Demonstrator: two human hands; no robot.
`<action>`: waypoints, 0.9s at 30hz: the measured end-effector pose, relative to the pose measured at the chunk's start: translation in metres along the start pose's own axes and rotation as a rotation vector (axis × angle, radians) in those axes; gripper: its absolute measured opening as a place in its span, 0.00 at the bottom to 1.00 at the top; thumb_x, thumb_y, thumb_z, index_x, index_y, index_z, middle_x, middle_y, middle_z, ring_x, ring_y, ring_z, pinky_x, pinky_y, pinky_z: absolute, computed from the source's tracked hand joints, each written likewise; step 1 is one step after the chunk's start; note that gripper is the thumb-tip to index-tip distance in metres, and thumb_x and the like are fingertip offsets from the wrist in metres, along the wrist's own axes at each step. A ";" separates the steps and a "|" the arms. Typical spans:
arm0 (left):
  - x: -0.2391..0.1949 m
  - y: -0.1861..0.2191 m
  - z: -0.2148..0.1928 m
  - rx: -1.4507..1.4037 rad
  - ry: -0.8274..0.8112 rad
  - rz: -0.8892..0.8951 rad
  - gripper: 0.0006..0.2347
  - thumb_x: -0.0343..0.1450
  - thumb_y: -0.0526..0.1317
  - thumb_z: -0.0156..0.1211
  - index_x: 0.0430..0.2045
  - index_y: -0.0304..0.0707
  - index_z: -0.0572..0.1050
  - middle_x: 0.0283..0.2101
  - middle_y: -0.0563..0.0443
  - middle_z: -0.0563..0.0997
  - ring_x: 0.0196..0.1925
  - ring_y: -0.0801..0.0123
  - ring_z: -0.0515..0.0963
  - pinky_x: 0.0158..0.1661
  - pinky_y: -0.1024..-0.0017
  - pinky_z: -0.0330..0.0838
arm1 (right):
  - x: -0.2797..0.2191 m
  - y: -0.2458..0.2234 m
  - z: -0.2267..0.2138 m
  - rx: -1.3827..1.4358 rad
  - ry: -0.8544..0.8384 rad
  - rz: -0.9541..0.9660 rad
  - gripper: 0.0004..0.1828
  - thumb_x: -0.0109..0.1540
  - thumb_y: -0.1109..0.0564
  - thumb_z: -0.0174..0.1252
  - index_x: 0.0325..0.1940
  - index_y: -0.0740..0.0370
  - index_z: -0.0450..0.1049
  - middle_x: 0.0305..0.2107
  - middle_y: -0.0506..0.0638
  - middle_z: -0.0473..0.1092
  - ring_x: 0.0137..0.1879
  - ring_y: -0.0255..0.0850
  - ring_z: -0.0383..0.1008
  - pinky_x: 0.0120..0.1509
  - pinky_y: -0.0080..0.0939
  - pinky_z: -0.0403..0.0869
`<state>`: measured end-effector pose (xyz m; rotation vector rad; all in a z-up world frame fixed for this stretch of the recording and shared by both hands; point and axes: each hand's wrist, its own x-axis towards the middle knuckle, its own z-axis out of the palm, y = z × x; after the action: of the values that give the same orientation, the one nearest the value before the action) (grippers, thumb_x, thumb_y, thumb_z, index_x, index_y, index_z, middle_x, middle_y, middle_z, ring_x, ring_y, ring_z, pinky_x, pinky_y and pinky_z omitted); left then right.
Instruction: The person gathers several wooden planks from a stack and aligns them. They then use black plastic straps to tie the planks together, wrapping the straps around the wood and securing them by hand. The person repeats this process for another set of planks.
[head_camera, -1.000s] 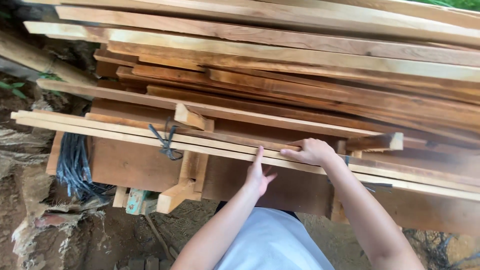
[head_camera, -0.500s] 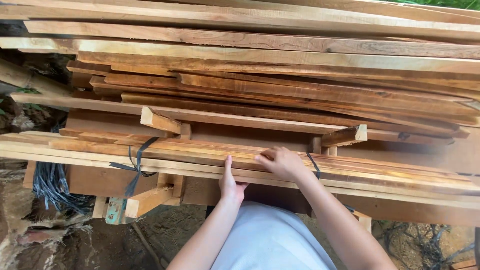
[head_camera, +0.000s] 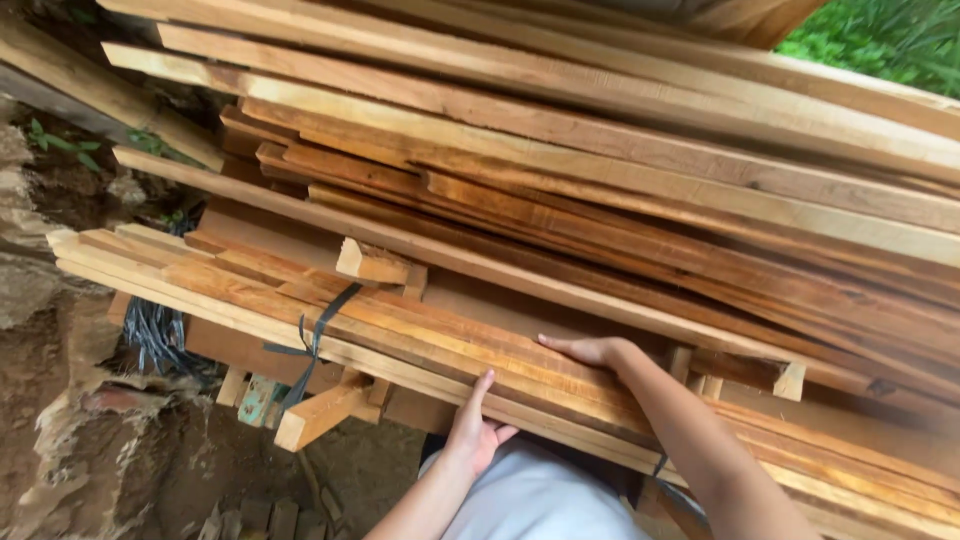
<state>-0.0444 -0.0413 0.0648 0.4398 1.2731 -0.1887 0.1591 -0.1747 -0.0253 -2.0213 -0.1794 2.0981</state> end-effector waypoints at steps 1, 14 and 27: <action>-0.005 0.002 0.002 -0.075 0.013 -0.004 0.39 0.63 0.51 0.61 0.70 0.32 0.57 0.71 0.28 0.62 0.68 0.40 0.67 0.62 0.45 0.68 | -0.005 -0.004 0.000 -0.007 -0.045 0.008 0.61 0.47 0.12 0.35 0.74 0.46 0.65 0.71 0.52 0.60 0.72 0.56 0.66 0.75 0.66 0.61; 0.059 -0.021 -0.007 -0.277 -0.004 0.027 0.38 0.66 0.49 0.71 0.70 0.49 0.55 0.66 0.43 0.59 0.70 0.50 0.61 0.70 0.41 0.53 | -0.058 -0.010 -0.009 -0.281 0.234 -0.095 0.63 0.52 0.06 0.38 0.68 0.58 0.71 0.65 0.56 0.67 0.75 0.48 0.61 0.78 0.49 0.62; 0.071 -0.016 -0.023 0.111 -0.051 0.010 0.50 0.64 0.72 0.59 0.75 0.46 0.42 0.72 0.34 0.55 0.72 0.43 0.62 0.64 0.40 0.65 | -0.023 0.002 -0.006 -0.298 0.354 -0.108 0.57 0.44 0.04 0.43 0.56 0.44 0.80 0.56 0.50 0.75 0.68 0.45 0.71 0.69 0.48 0.71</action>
<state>-0.0504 -0.0387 -0.0110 0.5339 1.2142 -0.2615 0.1651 -0.1827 -0.0040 -2.4505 -0.5529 1.6952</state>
